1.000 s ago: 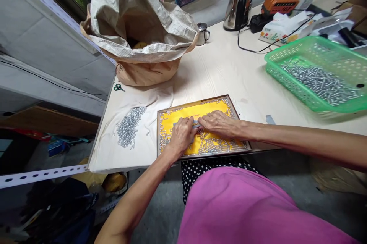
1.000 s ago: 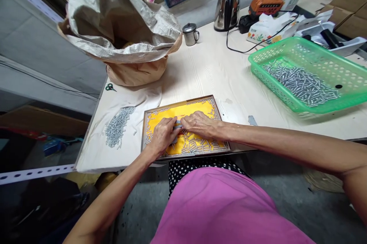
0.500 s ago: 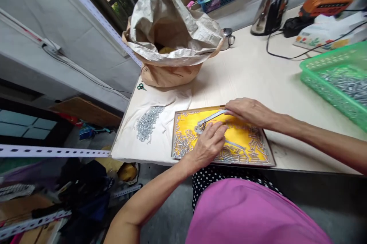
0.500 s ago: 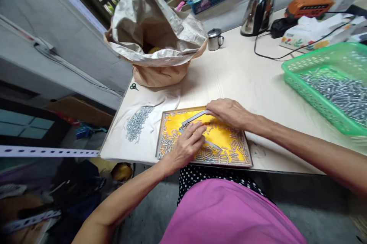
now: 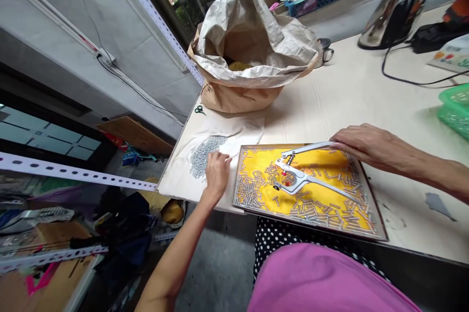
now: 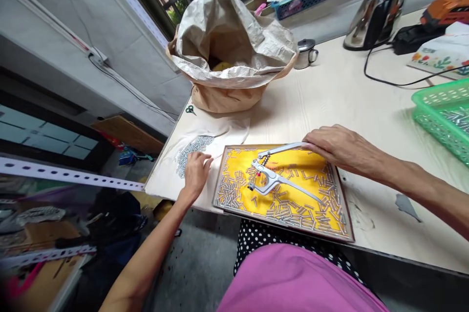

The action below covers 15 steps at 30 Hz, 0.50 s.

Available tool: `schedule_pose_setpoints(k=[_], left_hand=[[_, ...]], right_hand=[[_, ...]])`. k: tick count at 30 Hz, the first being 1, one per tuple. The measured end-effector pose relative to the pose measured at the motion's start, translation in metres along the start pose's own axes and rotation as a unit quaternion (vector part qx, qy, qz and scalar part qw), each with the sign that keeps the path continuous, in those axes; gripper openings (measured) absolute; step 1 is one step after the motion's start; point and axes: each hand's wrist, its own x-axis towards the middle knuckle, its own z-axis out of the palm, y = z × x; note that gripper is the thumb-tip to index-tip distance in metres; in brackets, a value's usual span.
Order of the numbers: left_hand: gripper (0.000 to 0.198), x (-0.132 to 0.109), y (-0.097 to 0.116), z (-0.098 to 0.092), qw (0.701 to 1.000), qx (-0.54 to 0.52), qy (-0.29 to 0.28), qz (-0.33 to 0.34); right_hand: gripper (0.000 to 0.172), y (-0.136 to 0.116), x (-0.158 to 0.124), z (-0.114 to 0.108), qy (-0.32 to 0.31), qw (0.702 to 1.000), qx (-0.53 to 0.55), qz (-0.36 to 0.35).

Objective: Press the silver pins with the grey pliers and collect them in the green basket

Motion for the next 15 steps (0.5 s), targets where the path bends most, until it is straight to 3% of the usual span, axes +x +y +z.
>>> schedule_pose_setpoints(k=[3, 5, 8, 11, 13, 15], left_hand=[[0.015, -0.005, -0.039, 0.021, 0.993, 0.034, -0.104, -0.044], [0.02, -0.009, -0.05, 0.032, 0.989, 0.038, -0.134, -0.049], [0.023, -0.01, -0.055, 0.037, 0.991, -0.002, -0.124, -0.056], [0.014, -0.006, -0.051, 0.033, 0.98, -0.145, -0.083, -0.108], [0.007, -0.005, -0.045, 0.028, 0.932, -0.296, -0.079, -0.195], [0.012, -0.005, -0.034, 0.024, 0.851, -0.441, -0.09, -0.272]], right_hand=[[0.057, -0.006, -0.008, 0.009, -0.011, 1.0, -0.006, 0.003], [0.057, -0.005, -0.009, 0.014, -0.05, 0.999, 0.004, -0.017], [0.054, 0.004, -0.006, 0.019, -0.146, 0.986, 0.039, -0.071], [0.05, 0.015, -0.004, 0.025, -0.195, 0.975, 0.054, -0.092], [0.051, 0.017, -0.005, 0.027, -0.185, 0.978, 0.033, -0.094], [0.051, 0.01, -0.005, 0.026, -0.162, 0.982, -0.019, -0.1]])
